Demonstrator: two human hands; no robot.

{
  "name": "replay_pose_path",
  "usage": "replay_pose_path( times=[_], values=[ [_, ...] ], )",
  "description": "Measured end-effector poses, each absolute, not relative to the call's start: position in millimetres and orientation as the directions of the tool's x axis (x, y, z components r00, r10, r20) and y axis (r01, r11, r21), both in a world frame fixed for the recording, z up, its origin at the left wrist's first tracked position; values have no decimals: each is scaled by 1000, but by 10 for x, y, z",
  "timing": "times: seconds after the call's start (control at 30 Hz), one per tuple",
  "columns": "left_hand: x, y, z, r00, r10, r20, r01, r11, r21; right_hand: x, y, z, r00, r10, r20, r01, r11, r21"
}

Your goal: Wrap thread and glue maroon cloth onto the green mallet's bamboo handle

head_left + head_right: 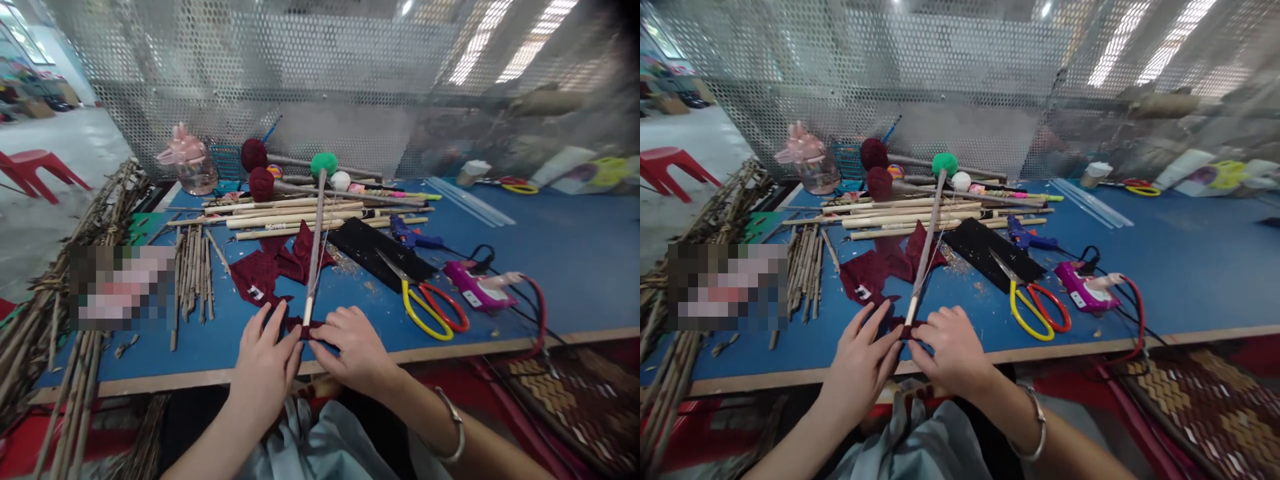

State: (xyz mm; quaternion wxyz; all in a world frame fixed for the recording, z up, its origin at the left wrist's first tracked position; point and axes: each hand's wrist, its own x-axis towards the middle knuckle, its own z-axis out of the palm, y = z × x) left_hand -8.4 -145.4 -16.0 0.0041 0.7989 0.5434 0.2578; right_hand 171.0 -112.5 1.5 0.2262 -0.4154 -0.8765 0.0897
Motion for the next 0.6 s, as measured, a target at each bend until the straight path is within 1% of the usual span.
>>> replay_pose_path(
  times=[0.07,0.13,0.17,0.23,0.33,0.47,0.53,0.6],
  values=[
    [-122,-1466,-137,232,880,414,838,-397,375,1748,-1128,0,-533,772,346,644,635,-427],
    [-167,-1489,-115,126,892,434,812,-344,471,1795,-1144,-29,-474,777,415,576,630,-521],
    [-190,-1499,-105,78,897,436,806,-314,502,1816,-1153,-46,-431,781,452,544,625,-560],
    [-225,-1503,-87,48,908,416,815,-276,509,1840,-1170,-71,-360,784,506,508,620,-598],
    [-236,-1464,-55,115,930,349,860,-269,433,1820,-1183,-73,-373,768,521,525,638,-564],
    [-184,-1381,24,175,952,250,905,-256,341,1734,-1189,-28,-489,723,488,581,687,-436],
    [-158,-1355,58,216,953,213,903,-278,329,1692,-1193,-9,-542,706,455,592,705,-390],
    [-145,-1342,63,238,951,199,884,-297,360,1667,-1195,1,-569,710,414,600,703,-381]
  ],
)
